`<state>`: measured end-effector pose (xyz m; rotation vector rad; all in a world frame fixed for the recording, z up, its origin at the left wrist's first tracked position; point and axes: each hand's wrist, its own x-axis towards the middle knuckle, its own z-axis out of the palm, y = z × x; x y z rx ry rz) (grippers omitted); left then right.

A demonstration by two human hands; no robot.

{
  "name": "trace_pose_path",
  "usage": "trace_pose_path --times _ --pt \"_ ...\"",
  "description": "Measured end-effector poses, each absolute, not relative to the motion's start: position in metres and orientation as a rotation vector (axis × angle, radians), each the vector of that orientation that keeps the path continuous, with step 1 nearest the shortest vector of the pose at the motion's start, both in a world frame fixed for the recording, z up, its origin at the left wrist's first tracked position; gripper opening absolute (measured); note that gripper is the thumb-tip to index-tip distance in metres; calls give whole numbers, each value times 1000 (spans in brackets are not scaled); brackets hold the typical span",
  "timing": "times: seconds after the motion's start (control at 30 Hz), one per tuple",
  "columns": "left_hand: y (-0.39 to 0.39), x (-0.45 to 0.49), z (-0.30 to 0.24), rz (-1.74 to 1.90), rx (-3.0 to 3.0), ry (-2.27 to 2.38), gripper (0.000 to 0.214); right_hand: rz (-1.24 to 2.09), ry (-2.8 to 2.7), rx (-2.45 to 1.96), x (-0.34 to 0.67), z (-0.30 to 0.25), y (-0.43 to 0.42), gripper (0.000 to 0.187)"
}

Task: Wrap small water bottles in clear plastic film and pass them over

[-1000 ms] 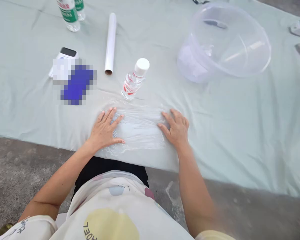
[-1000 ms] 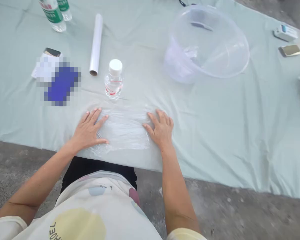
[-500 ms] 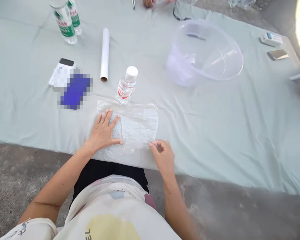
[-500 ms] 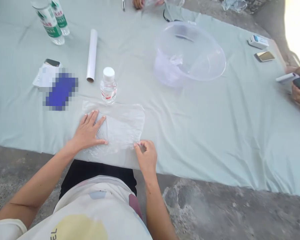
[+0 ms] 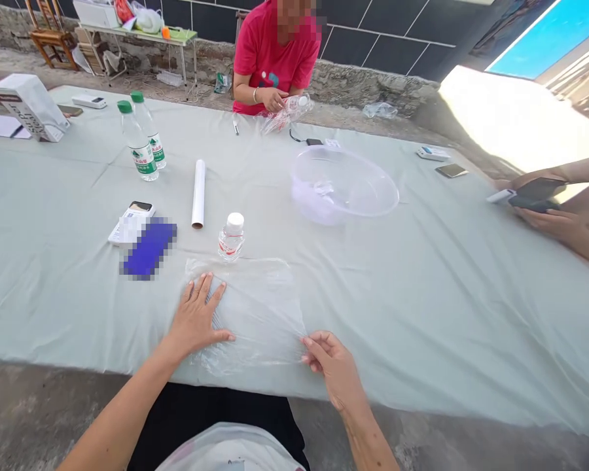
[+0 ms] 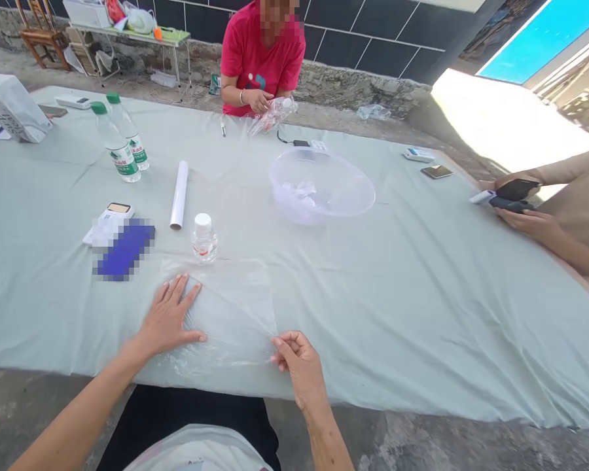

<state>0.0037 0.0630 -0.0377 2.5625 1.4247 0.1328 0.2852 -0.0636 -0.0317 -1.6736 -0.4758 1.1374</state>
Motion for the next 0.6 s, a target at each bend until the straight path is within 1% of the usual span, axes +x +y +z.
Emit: trace_pose_path --times 0.1,0.17,0.23,0.33,0.47,0.53,0.6 --pt "65 4 -36 103 2556 1420 110 961 -415 -1796 321 -29 -77 39" --pt "66 5 -35 96 2560 1396 109 736 -386 -1876 337 -20 -76 37" --pt "66 8 -34 90 2578 1349 109 547 -503 -1935 335 -8 -68 32" --pt "66 17 -35 68 2608 1274 112 432 -1014 -1917 294 1 -42 28" --pt "66 22 -37 65 2617 1231 115 287 -1887 -1601 227 -17 0 37" --pt "67 19 -37 61 2597 1225 117 199 -2131 -1592 216 -33 16 41" --pt "69 13 -37 66 2564 1210 120 124 -2238 -1659 225 -46 26 42"
